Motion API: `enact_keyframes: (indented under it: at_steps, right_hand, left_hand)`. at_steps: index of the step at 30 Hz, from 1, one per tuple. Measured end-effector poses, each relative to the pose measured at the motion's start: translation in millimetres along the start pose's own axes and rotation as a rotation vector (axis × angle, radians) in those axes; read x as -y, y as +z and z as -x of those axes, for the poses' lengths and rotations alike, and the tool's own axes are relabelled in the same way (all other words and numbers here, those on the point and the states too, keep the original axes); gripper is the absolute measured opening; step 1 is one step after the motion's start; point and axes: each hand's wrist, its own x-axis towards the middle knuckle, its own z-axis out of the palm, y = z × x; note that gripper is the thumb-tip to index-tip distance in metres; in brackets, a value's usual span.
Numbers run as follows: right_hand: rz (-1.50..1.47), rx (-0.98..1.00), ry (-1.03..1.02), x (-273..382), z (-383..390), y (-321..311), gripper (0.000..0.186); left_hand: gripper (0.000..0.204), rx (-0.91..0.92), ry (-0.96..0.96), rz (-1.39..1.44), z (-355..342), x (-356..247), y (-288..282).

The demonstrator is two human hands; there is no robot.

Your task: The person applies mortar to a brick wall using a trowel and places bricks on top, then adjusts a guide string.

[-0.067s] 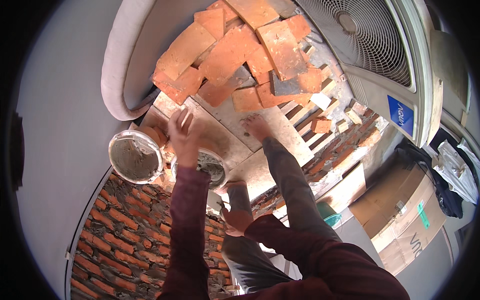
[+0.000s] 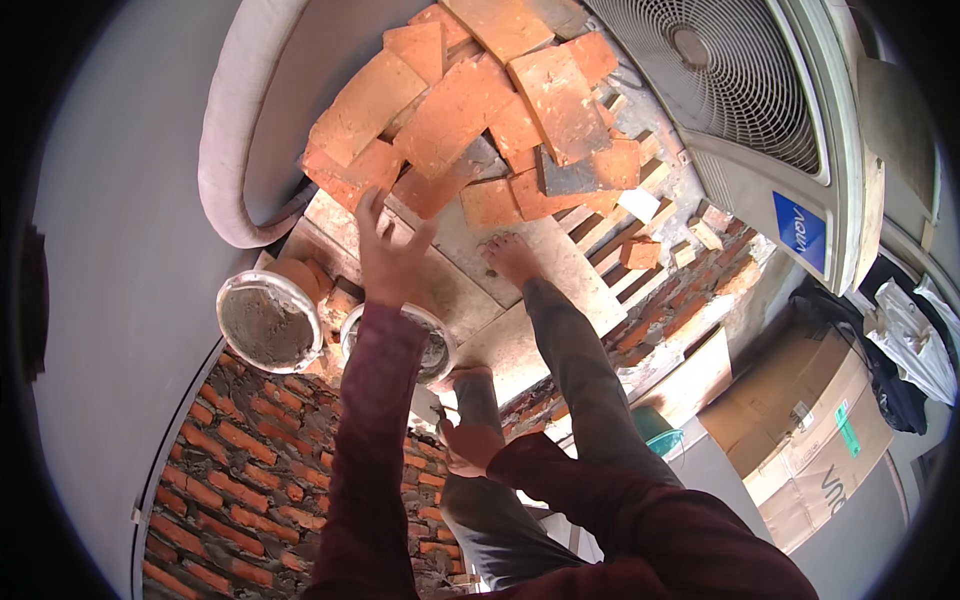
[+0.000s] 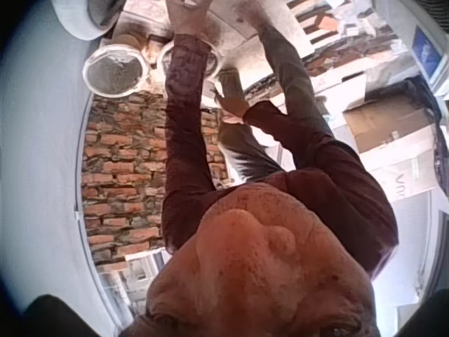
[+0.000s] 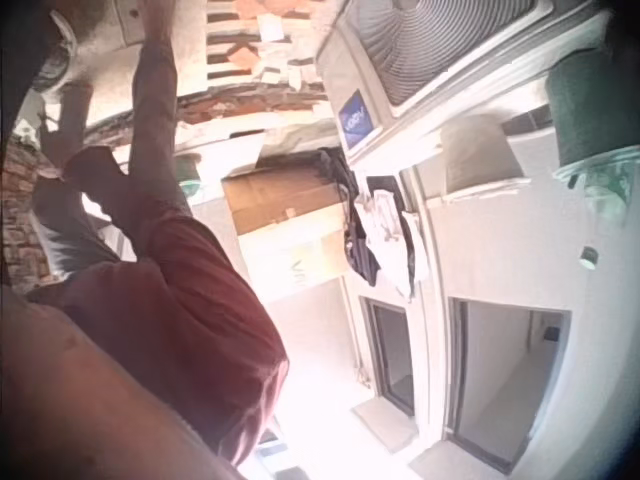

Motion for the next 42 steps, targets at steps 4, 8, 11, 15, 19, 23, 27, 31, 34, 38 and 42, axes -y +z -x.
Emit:
enact_keyframes:
  at_steps: [4,8,11,15,19,23,27,31,34,38,42]
  right_hand:
    - [0.088,-0.046,-0.059,-22.3,-36.0,-15.4,0.038]
    - [0.107,-0.03,-0.075,-30.6,-44.8,-21.1,0.039]
    - [0.086,0.025,-0.075,-26.5,-37.5,-19.4,0.04]
    - [0.004,0.155,-0.049,-4.2,-11.0,-11.3,0.042]
    - [-0.101,0.306,-0.009,32.1,27.1,-16.3,0.043]
    - [-0.197,0.417,0.0,39.6,54.6,-36.4,0.046]
    - [-0.273,0.543,0.093,63.2,75.7,-77.6,0.047]
    - [-0.483,0.472,0.222,108.3,110.4,-124.4,0.041]
    - [-0.379,0.562,0.193,148.0,140.5,-176.5,0.039]
    - [0.017,0.607,0.027,202.2,151.2,-255.0,0.035]
    - [0.142,0.433,-0.111,223.1,134.3,-312.1,0.052]
  left_hand:
    - [0.092,-0.004,0.482,-0.736,-99.5,-0.1,60.8]
    - [0.094,0.016,0.464,-0.732,-123.4,5.5,77.0]
    - [0.101,0.036,0.498,-0.727,-122.5,8.7,71.7]
    - [0.098,0.153,0.263,-0.571,-116.6,0.8,66.8]
    - [0.086,0.416,-0.209,0.391,-89.0,34.1,17.2]
    - [0.071,0.437,-0.407,1.013,40.9,17.4,-72.3]
    - [0.066,0.282,-0.34,1.534,208.0,-18.5,-164.5]
    - [0.054,-0.41,-0.554,1.227,349.7,-117.8,-218.8]
    - [0.06,-0.259,-0.14,1.273,461.4,-206.9,-270.9]
    - [0.082,-0.597,0.23,0.684,626.1,-327.3,-315.5]
    - [0.088,-1.022,0.265,0.298,760.2,-405.2,-374.0]
